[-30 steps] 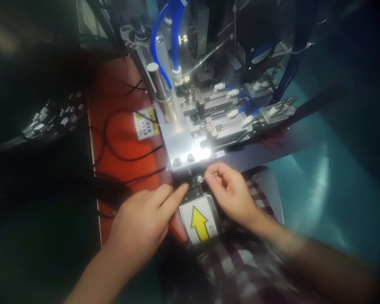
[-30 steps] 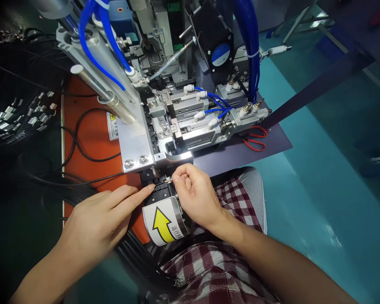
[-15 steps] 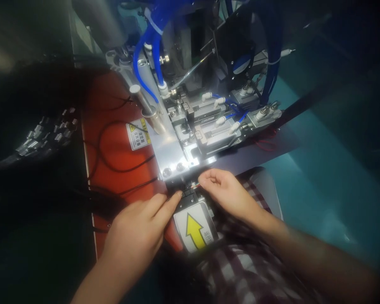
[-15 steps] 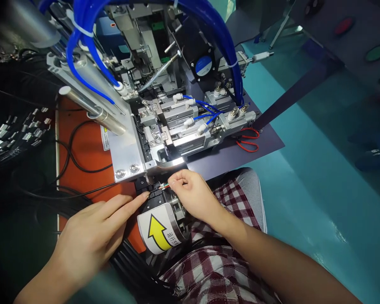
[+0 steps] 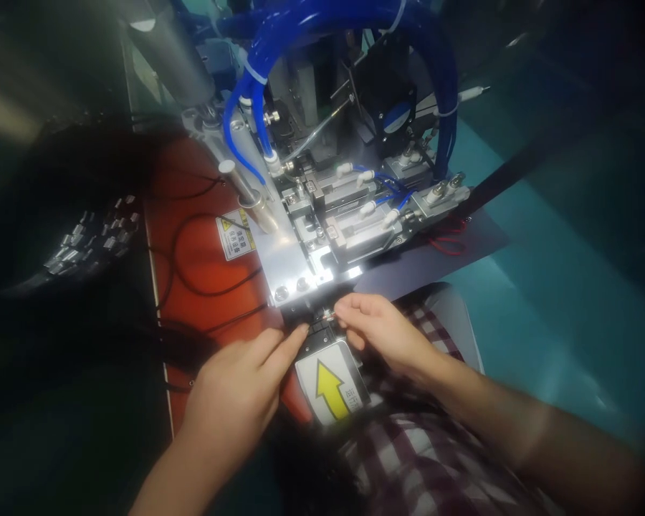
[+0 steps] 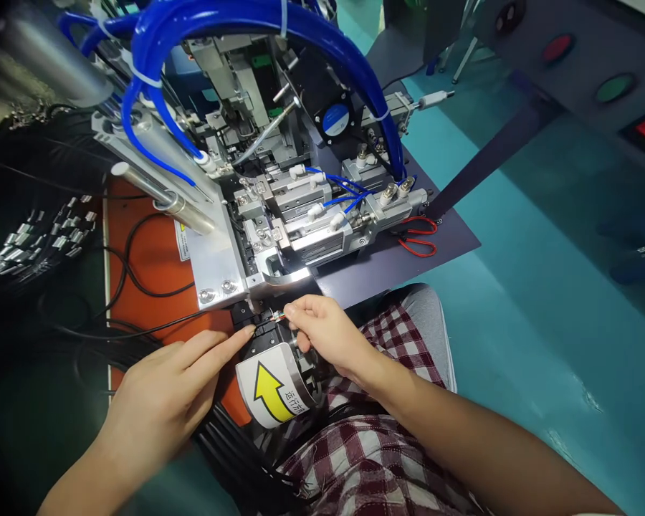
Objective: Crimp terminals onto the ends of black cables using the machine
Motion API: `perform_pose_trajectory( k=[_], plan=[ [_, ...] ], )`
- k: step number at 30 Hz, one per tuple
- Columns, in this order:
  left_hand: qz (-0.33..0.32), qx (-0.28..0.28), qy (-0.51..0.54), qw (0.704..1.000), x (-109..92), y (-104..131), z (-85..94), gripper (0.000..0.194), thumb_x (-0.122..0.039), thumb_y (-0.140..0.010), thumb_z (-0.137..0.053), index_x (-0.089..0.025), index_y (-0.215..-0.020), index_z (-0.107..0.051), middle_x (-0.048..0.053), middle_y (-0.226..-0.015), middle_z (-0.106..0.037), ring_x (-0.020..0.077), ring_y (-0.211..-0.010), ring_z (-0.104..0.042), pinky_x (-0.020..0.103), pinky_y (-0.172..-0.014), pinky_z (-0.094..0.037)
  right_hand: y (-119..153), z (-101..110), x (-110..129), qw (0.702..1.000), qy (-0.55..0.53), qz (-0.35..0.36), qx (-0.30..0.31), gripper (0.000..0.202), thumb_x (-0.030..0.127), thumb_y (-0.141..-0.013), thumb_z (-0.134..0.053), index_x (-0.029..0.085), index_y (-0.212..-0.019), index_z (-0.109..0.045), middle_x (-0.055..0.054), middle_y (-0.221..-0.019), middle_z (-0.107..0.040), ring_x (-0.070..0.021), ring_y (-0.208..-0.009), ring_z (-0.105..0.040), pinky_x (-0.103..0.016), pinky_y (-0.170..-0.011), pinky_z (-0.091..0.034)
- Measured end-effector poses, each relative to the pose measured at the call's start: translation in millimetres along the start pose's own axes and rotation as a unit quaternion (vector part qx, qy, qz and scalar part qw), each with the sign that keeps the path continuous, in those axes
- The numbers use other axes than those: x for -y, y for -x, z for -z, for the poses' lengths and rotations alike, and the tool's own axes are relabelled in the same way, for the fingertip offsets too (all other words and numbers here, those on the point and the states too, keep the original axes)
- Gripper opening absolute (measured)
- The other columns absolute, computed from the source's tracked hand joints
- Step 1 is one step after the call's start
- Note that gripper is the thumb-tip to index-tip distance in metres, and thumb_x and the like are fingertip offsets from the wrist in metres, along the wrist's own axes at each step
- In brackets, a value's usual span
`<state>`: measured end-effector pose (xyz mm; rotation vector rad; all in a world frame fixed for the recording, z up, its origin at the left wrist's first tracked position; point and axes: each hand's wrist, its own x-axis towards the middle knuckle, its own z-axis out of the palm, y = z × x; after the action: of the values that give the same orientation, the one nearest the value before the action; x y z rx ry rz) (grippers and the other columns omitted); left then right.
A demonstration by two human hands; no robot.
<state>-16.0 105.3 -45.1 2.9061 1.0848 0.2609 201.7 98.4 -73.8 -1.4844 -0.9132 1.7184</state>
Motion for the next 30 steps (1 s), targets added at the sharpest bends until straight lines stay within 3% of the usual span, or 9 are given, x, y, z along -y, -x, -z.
perform_pose_trajectory(
  k=[2, 4, 6, 9, 13, 19, 24, 30],
  plan=[
    [-0.001, -0.001, -0.004, 1.0, 0, 0, -0.1, 0.041, -0.005, -0.086, -0.04, -0.015, -0.121, -0.061, 0.004, -0.083, -0.068, 0.0139, -0.057, -0.052, 0.025, -0.052, -0.042, 3, 3, -4, 0.99, 0.087, 0.088, -0.074, 0.018, 0.031, -0.09, -0.054, 0.018, -0.078, -0.059, 0.004, -0.055, -0.055, -0.0104, -0.047, -0.049, -0.024, -0.05, -0.041],
    [-0.004, 0.0, -0.009, 1.0, 0, 0, 0.5, 0.041, -0.005, -0.086, -0.04, -0.015, -0.12, -0.061, 0.004, -0.083, -0.068, 0.014, -0.057, -0.052, 0.026, -0.052, -0.042, 6, 2, -6, 0.954, 0.177, 0.2, -0.137, 0.012, 0.026, -0.09, -0.055, 0.019, -0.088, -0.065, -0.002, -0.073, -0.067, -0.014, -0.06, -0.06, -0.027, -0.058, -0.047],
    [-0.006, -0.001, -0.014, 1.0, -1, -1, 1.5, 0.041, -0.005, -0.086, -0.04, -0.014, -0.12, -0.062, 0.004, -0.083, -0.068, 0.014, -0.056, -0.051, 0.026, -0.051, -0.042, 7, -1, -4, 0.916, 0.249, 0.275, -0.153, 0.012, 0.024, -0.089, -0.058, 0.02, -0.093, -0.068, -0.005, -0.086, -0.071, -0.0171, -0.072, -0.064, -0.03, -0.066, -0.05],
    [-0.002, 0.002, -0.014, 1.0, -2, -1, 2.7, 0.04, -0.005, -0.087, -0.04, -0.014, -0.119, -0.062, 0.004, -0.083, -0.068, 0.0137, -0.056, -0.051, 0.025, -0.051, -0.043, 7, -8, 1, 0.881, 0.32, 0.313, -0.153, 0.011, 0.026, -0.087, -0.063, 0.02, -0.092, -0.071, -0.005, -0.083, -0.073, -0.018, -0.071, -0.066, -0.03, -0.067, -0.051],
    [0.004, 0.005, -0.01, 1.0, -1, 0, 1.4, 0.041, -0.005, -0.086, -0.041, -0.014, -0.119, -0.063, 0.004, -0.082, -0.068, 0.014, -0.055, -0.051, 0.026, -0.051, -0.043, 4, -10, 6, 0.862, 0.355, 0.334, -0.141, 0.012, 0.022, -0.088, -0.06, 0.02, -0.081, -0.069, -0.003, -0.075, -0.071, -0.016, -0.066, -0.064, -0.029, -0.066, -0.048],
    [0.001, 0.003, -0.013, 1.0, -2, -1, 0.0, 0.041, -0.006, -0.086, -0.041, -0.014, -0.119, -0.064, 0.004, -0.081, -0.068, 0.0149, -0.055, -0.05, 0.027, -0.05, -0.042, 5, -4, -1, 0.901, 0.28, 0.303, -0.133, 0.011, 0.019, -0.088, -0.057, 0.019, -0.082, -0.066, -0.003, -0.077, -0.07, -0.0154, -0.067, -0.062, -0.028, -0.065, -0.047],
    [0.004, -0.004, -0.012, 1.0, -2, -1, 0.5, 0.041, -0.005, -0.086, -0.04, -0.014, -0.118, -0.063, 0.004, -0.083, -0.069, 0.0144, -0.055, -0.049, 0.026, -0.051, -0.041, 2, -5, -1, 0.968, 0.162, 0.166, -0.1, 0.014, 0.025, -0.086, -0.057, 0.017, -0.076, -0.062, -0.001, -0.068, -0.063, -0.0138, -0.062, -0.057, -0.026, -0.059, -0.045],
    [0.0, -0.015, -0.006, 1.0, -1, -1, -1.5, 0.04, -0.004, -0.086, -0.041, -0.014, -0.118, -0.063, 0.003, -0.083, -0.069, 0.0147, -0.056, -0.051, 0.027, -0.049, -0.041, -4, 0, 7, 0.982, 0.168, 0.075, -0.051, 0.016, 0.029, -0.084, -0.057, 0.016, -0.076, -0.061, -0.001, -0.071, -0.063, -0.0133, -0.062, -0.054, -0.028, -0.061, -0.044]
  ],
)
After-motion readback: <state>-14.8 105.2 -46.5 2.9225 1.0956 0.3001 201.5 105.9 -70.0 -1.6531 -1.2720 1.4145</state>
